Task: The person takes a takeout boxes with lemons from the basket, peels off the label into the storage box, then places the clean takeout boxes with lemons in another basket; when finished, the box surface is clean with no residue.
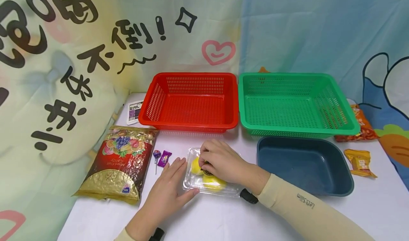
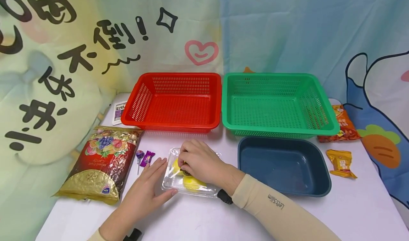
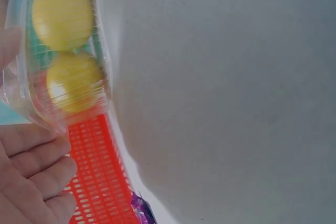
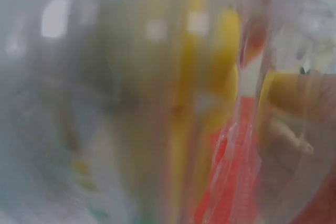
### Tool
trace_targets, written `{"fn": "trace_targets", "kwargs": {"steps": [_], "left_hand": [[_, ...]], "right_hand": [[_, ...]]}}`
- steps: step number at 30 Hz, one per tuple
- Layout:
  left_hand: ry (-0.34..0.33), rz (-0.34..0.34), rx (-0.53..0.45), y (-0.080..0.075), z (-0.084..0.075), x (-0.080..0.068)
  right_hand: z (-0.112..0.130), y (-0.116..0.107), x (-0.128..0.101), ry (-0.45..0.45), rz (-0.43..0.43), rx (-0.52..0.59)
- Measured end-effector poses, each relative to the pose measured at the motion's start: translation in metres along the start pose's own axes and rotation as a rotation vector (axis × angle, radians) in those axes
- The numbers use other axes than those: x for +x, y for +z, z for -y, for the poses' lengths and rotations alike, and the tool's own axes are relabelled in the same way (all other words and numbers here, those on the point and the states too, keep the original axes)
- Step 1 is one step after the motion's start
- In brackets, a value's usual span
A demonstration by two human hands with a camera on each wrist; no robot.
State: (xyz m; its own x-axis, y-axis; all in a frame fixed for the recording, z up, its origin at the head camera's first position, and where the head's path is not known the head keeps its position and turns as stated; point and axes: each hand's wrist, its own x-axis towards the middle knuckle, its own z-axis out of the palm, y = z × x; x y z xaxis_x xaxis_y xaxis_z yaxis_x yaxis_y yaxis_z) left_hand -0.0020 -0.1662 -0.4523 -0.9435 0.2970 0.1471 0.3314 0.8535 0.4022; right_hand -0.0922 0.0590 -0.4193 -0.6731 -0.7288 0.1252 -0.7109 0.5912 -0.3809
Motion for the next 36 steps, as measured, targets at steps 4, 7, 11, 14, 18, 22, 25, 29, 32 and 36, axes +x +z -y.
{"fn": "trace_targets", "kwargs": {"steps": [4, 7, 11, 14, 18, 22, 25, 29, 32, 36], "left_hand": [[-0.006, 0.009, 0.002, -0.0004, 0.0001, 0.0001], [-0.021, 0.024, 0.003, -0.0004, 0.0002, 0.0], [-0.021, 0.021, 0.01, 0.0004, 0.0006, -0.0005], [-0.012, 0.008, 0.014, 0.0014, 0.001, -0.0008], [-0.015, 0.007, 0.013, 0.002, 0.0011, -0.0013], [-0.022, 0.013, 0.001, 0.001, 0.0002, -0.001], [-0.02, 0.012, -0.002, 0.0003, -0.0004, -0.0006], [-0.013, 0.013, 0.006, 0.0002, -0.0006, -0.0001], [-0.013, 0.017, 0.011, 0.0001, -0.0004, 0.0001], [-0.019, 0.021, 0.013, -0.0003, -0.0003, -0.0002]], "right_hand": [[-0.0004, 0.0001, -0.0009, 0.002, 0.01, 0.0], [-0.0012, 0.0009, -0.0016, -0.002, 0.01, 0.001], [-0.0022, 0.0021, -0.0028, -0.014, -0.008, 0.011], [-0.0028, 0.0025, -0.0038, -0.024, -0.023, 0.022], [-0.0035, 0.003, -0.0044, -0.033, -0.036, 0.029], [-0.0041, 0.003, -0.0053, -0.038, -0.049, 0.041], [-0.0045, 0.0029, -0.0061, -0.043, -0.058, 0.048], [-0.0053, 0.0022, -0.007, -0.051, -0.067, 0.053], [-0.0056, 0.0009, -0.0075, -0.06, -0.073, 0.055], [-0.0053, -0.0007, -0.0075, -0.066, -0.076, 0.059]]}}
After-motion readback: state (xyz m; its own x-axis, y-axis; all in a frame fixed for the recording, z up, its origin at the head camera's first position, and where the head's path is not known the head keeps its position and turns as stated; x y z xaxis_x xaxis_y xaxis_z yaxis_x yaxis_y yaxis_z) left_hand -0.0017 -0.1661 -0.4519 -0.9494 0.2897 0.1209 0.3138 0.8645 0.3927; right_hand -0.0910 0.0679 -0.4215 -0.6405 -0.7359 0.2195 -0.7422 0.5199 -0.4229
